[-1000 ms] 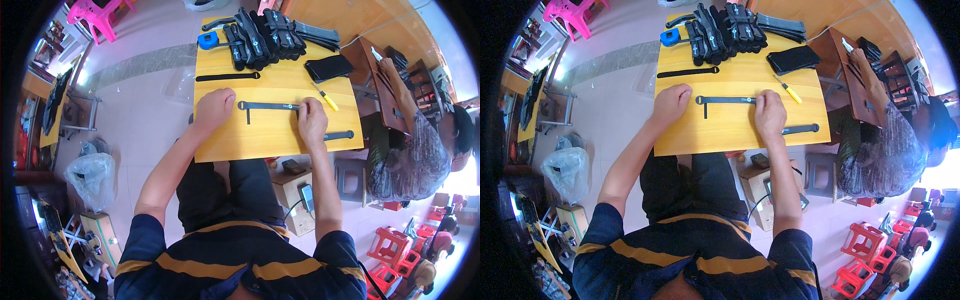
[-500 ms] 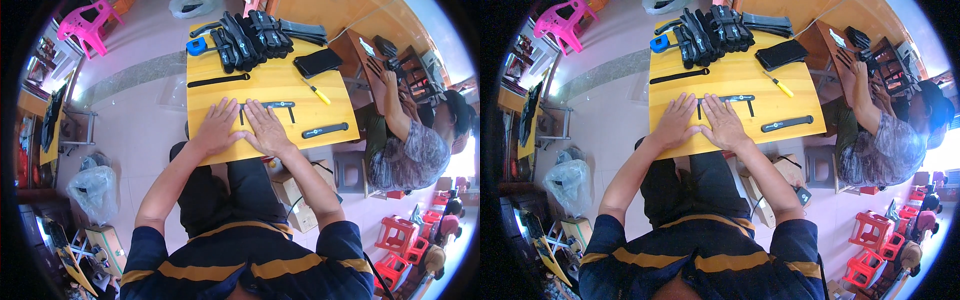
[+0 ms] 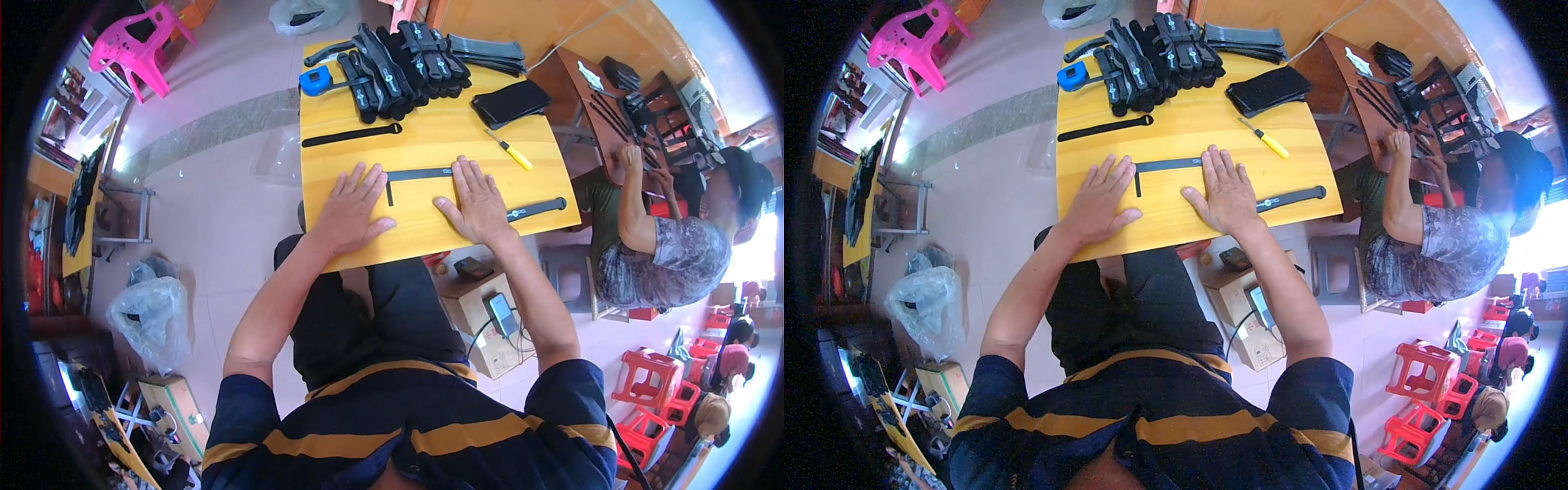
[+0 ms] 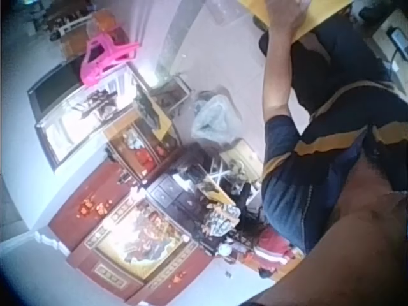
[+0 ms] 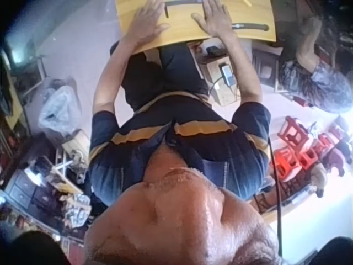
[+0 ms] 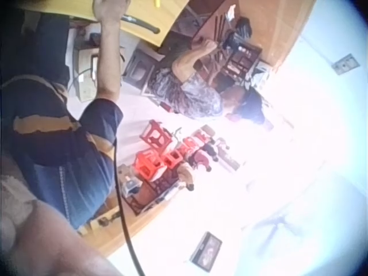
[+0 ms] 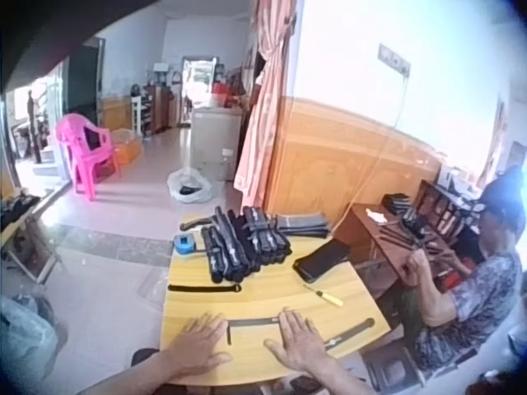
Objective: Assembling black velcro straps with plastic buckles by hand.
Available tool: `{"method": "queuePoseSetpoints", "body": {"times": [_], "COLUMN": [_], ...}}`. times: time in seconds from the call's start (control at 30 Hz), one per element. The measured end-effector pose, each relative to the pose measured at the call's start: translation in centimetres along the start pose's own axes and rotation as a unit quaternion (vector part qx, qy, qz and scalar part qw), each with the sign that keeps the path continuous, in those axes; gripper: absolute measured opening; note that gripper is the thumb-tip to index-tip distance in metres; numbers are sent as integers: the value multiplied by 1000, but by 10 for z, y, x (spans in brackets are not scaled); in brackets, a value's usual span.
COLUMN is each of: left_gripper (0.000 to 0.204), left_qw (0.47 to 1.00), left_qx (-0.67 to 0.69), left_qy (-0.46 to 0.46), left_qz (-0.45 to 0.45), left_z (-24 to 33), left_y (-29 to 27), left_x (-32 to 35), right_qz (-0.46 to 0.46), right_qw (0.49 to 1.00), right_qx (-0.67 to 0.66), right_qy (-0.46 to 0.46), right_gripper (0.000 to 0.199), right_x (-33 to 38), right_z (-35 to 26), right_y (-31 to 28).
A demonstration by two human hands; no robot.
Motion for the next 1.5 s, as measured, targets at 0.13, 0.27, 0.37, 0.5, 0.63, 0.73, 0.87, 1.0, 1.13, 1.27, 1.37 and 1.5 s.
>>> {"method": "queuePoseSetpoints", "body": {"times": [0.13,0.27,0.37,0.5,0.63,0.73,0.87,1.0,1.13,1.27,1.37,1.5], "left_gripper": [85,86,83,77,79,82,84,83,82,82,82,80], "left_qw": [1000,999,998,999,998,998,999,999,999,999,999,987], "left_qx": [-1,19,31,28,54,50,29,25,28,35,37,100], "left_qy": [-1,14,31,43,32,36,17,17,19,15,24,33], "left_qz": [10,27,35,12,5,10,-9,-18,-22,-17,8,121], "left_z": [-1,4,12,14,13,15,11,10,7,5,9,5], "left_y": [5,-3,-7,0,5,3,2,-1,3,8,4,-13], "left_x": [4,3,2,0,2,3,10,10,11,12,14,17], "right_qz": [5,130,105,41,9,16,29,11,-31,-62,-10,75], "right_qw": [998,991,990,987,992,993,997,1000,999,988,994,990], "right_qx": [13,14,-48,-61,-55,-39,-31,7,19,80,35,-62], "right_qy": [56,28,-86,-144,-117,-108,-67,-12,22,118,99,-100], "right_gripper": [92,89,77,69,72,73,75,78,80,82,81,75], "right_x": [-3,4,15,14,12,9,9,10,11,8,10,14], "right_z": [-6,-30,-74,-100,-83,-68,-41,-10,7,26,4,-79], "right_y": [2,-9,-9,10,13,10,5,-1,-6,-6,-16,-21]}}
Point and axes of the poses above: each hand's wrist, its own x-axis away from the middle knuckle, its own y-axis out of the palm, z = x × y, the point moved 9 cm from there along -x, towards the middle knuckle, and after that the axes turned 9 degrees about y, right-handed, at the moved point
